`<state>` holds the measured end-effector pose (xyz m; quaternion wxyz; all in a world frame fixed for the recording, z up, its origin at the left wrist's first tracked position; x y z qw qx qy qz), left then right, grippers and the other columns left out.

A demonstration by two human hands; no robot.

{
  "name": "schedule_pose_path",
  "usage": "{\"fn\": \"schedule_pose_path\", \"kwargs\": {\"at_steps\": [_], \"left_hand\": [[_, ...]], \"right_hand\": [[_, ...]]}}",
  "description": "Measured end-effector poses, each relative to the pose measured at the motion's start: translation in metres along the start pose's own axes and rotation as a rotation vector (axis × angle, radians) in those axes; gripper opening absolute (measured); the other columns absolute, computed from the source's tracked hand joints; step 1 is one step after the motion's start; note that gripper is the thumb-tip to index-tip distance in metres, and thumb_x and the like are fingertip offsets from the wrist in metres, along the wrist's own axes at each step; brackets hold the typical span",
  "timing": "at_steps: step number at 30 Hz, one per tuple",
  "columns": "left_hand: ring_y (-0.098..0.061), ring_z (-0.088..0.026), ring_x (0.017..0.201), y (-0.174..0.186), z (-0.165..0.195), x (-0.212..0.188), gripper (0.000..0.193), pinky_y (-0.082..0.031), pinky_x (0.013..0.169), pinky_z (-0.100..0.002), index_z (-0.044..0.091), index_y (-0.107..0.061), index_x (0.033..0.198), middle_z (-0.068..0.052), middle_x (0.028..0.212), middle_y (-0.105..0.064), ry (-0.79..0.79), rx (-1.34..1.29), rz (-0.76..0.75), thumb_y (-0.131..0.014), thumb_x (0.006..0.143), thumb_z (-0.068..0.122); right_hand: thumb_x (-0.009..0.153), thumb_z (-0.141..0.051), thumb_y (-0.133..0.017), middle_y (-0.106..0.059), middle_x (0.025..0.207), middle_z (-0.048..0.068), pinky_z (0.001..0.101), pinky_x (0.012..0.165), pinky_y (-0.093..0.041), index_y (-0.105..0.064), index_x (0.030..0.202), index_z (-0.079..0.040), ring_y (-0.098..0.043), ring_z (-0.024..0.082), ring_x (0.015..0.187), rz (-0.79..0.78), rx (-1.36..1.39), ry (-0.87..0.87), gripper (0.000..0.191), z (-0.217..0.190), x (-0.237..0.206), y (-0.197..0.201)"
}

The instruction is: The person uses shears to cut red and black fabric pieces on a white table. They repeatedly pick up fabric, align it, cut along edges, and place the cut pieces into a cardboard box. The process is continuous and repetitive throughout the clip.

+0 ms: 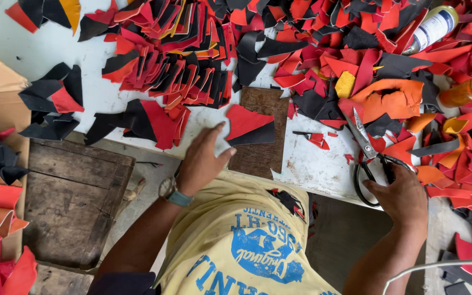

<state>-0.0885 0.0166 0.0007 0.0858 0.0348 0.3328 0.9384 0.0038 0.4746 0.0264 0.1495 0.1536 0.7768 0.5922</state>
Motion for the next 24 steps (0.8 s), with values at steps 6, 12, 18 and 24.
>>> {"fn": "schedule_pose_path", "kwargs": {"at_steps": [6, 12, 18, 24], "left_hand": [[-0.060, -0.034, 0.112, 0.012, 0.013, 0.012, 0.058, -0.045, 0.095, -0.049, -0.003, -0.068, 0.118, -0.017, 0.122, -0.062, -0.293, 0.201, 0.250, -0.087, 0.083, 0.039], [-0.067, -0.036, 0.097, -0.017, 0.010, 0.030, 0.029, -0.051, 0.088, -0.047, 0.001, -0.068, 0.098, -0.013, 0.100, -0.071, -0.220, 0.071, 0.253, -0.084, 0.082, 0.019], [-0.078, -0.019, 0.093, 0.000, 0.008, 0.024, 0.019, -0.060, 0.079, -0.031, 0.001, -0.061, 0.098, -0.009, 0.097, -0.077, -0.203, -0.468, 0.260, -0.078, 0.089, 0.002], [-0.070, -0.012, 0.095, 0.013, 0.058, 0.022, 0.035, -0.058, 0.083, -0.027, 0.002, -0.052, 0.114, -0.009, 0.101, -0.076, -0.309, -0.923, -0.037, -0.079, 0.092, 0.004]], "right_hand": [[0.072, -0.034, -0.086, -0.070, 0.120, 0.024, 0.0442, 0.091, -0.053, -0.070, 0.128, 0.002, -0.068, 0.036, 0.105, 0.202, -0.002, 0.124, 0.069, 0.000, -0.012, 0.001], [0.097, -0.016, -0.077, -0.065, 0.080, 0.010, 0.0281, 0.070, -0.046, -0.060, 0.082, 0.004, -0.060, 0.016, 0.073, -0.021, 1.198, 0.228, 0.031, -0.043, -0.022, -0.034], [0.080, -0.013, -0.083, -0.073, 0.106, 0.007, 0.0278, 0.076, -0.056, -0.055, 0.097, -0.007, -0.069, 0.013, 0.090, -0.087, 1.316, 0.230, 0.033, -0.151, -0.016, -0.058], [0.084, -0.004, -0.086, -0.067, 0.109, 0.008, 0.0286, 0.086, -0.050, -0.061, 0.115, -0.002, -0.062, 0.013, 0.099, -0.114, 1.425, 0.484, 0.039, -0.209, -0.021, -0.038]]}}
Point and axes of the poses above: each hand's wrist, its own x-axis towards the middle knuckle, its own y-axis out of the back of the hand, z = x × y, the point moved 9 cm from there along x, towards the middle knuckle
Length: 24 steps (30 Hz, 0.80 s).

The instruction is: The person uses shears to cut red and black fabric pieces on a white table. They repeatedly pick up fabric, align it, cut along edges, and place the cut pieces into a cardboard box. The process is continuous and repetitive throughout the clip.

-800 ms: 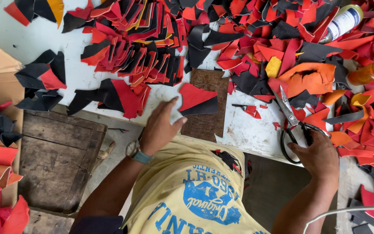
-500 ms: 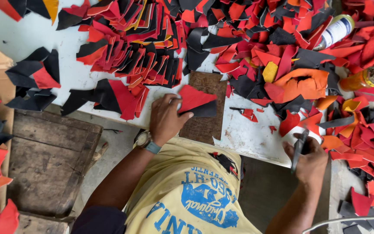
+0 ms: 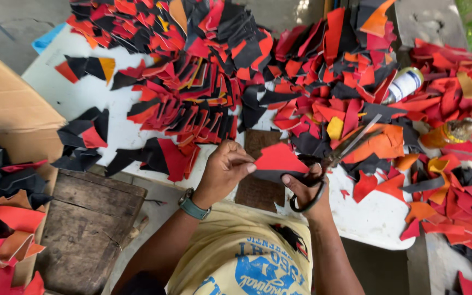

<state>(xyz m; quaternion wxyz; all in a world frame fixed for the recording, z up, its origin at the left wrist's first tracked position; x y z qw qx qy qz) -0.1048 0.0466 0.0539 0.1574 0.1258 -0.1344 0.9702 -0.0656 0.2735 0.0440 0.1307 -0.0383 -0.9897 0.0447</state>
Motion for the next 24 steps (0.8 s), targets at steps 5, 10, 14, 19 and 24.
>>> {"fn": "schedule_pose_path", "kwargs": {"at_steps": [5, 10, 14, 19, 24], "left_hand": [[-0.068, -0.013, 0.106, -0.055, 0.023, -0.005, 0.057, -0.060, 0.090, -0.031, 0.003, -0.054, 0.133, -0.006, 0.117, -0.069, -0.033, -0.243, -0.243, -0.082, 0.084, 0.014], [-0.066, -0.018, 0.095, -0.057, 0.024, 0.013, 0.033, -0.059, 0.081, -0.037, -0.001, -0.068, 0.126, -0.010, 0.110, -0.073, -0.069, 0.075, -0.082, -0.077, 0.097, 0.012], [-0.071, -0.019, 0.104, -0.046, 0.023, 0.045, 0.033, -0.064, 0.087, -0.038, 0.000, -0.062, 0.127, -0.009, 0.119, -0.070, -0.071, -0.431, 0.104, -0.071, 0.096, 0.006], [-0.072, -0.021, 0.103, -0.060, 0.027, 0.058, 0.029, -0.065, 0.089, -0.040, -0.003, -0.060, 0.125, -0.009, 0.118, -0.068, -0.155, -0.424, 0.111, -0.071, 0.098, 0.004], [-0.073, -0.021, 0.103, -0.072, 0.028, 0.058, 0.027, -0.066, 0.093, -0.037, -0.007, -0.058, 0.128, -0.011, 0.117, -0.067, -0.152, -0.247, 0.067, -0.062, 0.108, 0.011]], "right_hand": [[0.081, 0.005, -0.081, -0.061, 0.090, 0.004, 0.0290, 0.065, -0.039, -0.063, 0.128, -0.005, -0.053, 0.014, 0.075, 0.063, 0.309, -0.184, 0.051, -0.012, 0.007, -0.011], [0.094, -0.012, -0.075, -0.066, 0.090, 0.008, 0.0281, 0.073, -0.049, -0.060, 0.102, -0.003, -0.062, 0.014, 0.081, -0.024, -0.029, 0.096, 0.019, -0.053, 0.014, -0.008], [0.097, -0.034, -0.063, -0.063, 0.078, 0.009, 0.0297, 0.063, -0.048, -0.061, 0.094, -0.003, -0.062, 0.018, 0.068, -0.144, 0.117, 0.001, 0.031, -0.031, 0.002, -0.013], [0.090, -0.035, -0.064, -0.057, 0.081, 0.005, 0.0286, 0.068, -0.048, -0.058, 0.097, -0.004, -0.058, 0.014, 0.075, -0.203, -0.149, -0.162, 0.033, 0.006, -0.022, -0.036], [0.090, -0.034, -0.065, -0.057, 0.079, 0.004, 0.0296, 0.067, -0.046, -0.057, 0.095, -0.004, -0.055, 0.014, 0.073, -0.135, -0.234, -0.186, 0.032, 0.007, -0.020, -0.030]]}}
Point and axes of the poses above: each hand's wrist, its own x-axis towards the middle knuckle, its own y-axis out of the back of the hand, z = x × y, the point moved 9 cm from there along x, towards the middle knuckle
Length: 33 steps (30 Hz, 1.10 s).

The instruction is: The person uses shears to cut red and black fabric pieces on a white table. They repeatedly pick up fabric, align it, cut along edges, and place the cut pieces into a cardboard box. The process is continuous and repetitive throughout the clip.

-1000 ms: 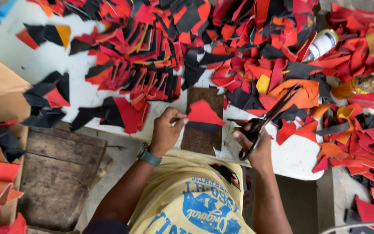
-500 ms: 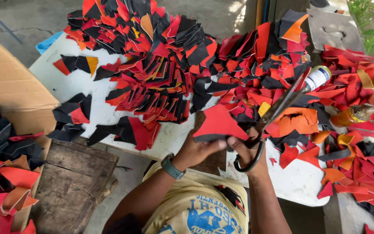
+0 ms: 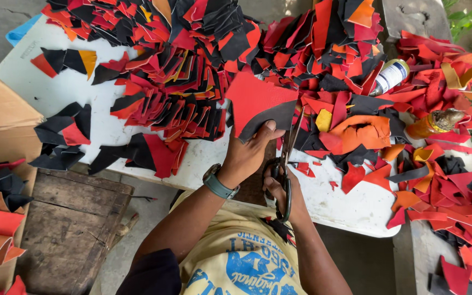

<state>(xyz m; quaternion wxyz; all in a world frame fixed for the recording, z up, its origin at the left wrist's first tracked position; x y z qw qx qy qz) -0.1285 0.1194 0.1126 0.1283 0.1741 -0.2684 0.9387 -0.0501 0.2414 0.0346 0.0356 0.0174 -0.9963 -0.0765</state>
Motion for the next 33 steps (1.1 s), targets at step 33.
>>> {"fn": "schedule_pose_path", "kwargs": {"at_steps": [33], "left_hand": [[-0.074, -0.020, 0.098, -0.004, -0.001, -0.005, 0.027, -0.067, 0.087, -0.034, -0.009, -0.051, 0.125, -0.013, 0.112, -0.066, 0.032, 0.064, 0.057, -0.061, 0.105, 0.005]], "right_hand": [[0.099, -0.022, -0.063, -0.054, 0.058, 0.000, 0.0254, 0.048, -0.045, -0.059, 0.082, -0.004, -0.054, 0.008, 0.049, 0.149, -0.071, -0.086, 0.026, 0.024, -0.003, 0.004]]}}
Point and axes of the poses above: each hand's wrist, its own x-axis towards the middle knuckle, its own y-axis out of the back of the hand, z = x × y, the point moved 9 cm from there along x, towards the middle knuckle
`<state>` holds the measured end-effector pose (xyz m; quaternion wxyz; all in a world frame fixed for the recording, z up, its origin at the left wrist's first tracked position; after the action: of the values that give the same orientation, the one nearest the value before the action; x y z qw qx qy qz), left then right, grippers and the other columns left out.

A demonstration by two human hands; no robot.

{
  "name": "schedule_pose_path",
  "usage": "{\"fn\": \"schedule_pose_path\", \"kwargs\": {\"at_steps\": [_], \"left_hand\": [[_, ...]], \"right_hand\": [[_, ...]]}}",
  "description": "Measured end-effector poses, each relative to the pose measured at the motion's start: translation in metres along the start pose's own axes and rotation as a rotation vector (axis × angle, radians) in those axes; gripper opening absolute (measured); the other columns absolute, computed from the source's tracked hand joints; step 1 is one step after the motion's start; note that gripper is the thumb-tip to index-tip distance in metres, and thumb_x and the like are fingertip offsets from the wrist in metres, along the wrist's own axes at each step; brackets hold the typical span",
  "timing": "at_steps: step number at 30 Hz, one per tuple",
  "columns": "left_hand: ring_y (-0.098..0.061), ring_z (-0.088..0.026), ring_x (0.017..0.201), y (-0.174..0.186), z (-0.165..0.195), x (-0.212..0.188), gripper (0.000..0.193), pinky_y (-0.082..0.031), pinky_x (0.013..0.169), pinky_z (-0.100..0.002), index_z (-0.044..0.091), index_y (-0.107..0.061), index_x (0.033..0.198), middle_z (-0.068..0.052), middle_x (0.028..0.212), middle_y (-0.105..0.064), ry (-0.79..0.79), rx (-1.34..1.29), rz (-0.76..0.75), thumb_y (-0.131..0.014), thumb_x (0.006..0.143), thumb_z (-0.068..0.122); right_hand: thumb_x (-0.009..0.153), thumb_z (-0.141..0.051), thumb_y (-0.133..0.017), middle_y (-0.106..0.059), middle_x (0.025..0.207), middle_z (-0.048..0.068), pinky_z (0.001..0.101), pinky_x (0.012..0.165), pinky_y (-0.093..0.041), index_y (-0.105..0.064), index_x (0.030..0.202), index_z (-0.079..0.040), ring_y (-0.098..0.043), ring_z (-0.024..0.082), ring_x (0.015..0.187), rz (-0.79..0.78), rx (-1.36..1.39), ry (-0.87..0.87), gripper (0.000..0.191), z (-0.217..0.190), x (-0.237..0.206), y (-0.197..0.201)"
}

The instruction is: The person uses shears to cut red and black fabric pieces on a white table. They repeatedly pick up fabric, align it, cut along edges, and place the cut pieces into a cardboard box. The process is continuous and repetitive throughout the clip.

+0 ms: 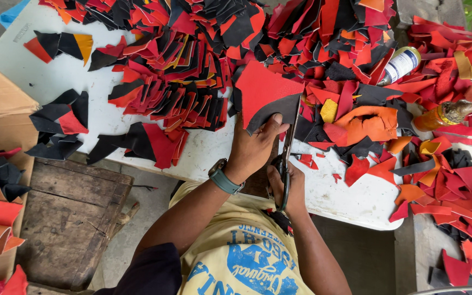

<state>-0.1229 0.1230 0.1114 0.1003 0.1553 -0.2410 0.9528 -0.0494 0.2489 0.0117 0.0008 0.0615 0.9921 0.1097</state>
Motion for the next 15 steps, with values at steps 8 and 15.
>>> {"fn": "schedule_pose_path", "kwargs": {"at_steps": [8, 15], "left_hand": [[-0.079, -0.023, 0.095, 0.000, -0.022, -0.016, 0.023, -0.067, 0.078, -0.032, -0.008, -0.059, 0.114, -0.012, 0.099, -0.073, 0.096, 0.207, -0.023, -0.061, 0.103, 0.012], [-0.080, -0.023, 0.095, 0.003, -0.051, -0.035, 0.023, -0.063, 0.074, -0.030, -0.006, -0.067, 0.108, -0.013, 0.094, -0.077, 0.148, 0.230, -0.008, -0.063, 0.101, 0.015]], "right_hand": [[0.094, -0.022, -0.066, -0.056, 0.066, 0.000, 0.0264, 0.054, -0.047, -0.058, 0.086, -0.004, -0.055, 0.009, 0.057, -0.026, 0.046, 0.046, 0.022, -0.007, 0.005, 0.008], [0.094, -0.020, -0.059, -0.063, 0.070, 0.003, 0.0269, 0.056, -0.049, -0.060, 0.090, -0.002, -0.060, 0.011, 0.060, -0.044, 0.100, 0.014, 0.018, -0.001, 0.001, 0.012]]}}
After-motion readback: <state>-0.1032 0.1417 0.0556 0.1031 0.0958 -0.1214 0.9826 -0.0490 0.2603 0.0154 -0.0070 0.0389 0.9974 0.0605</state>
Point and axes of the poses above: each hand's wrist, its own x-axis towards the middle knuckle, its own y-axis out of the back of the hand, z = x × y, the point moved 9 cm from there along x, towards the middle knuckle
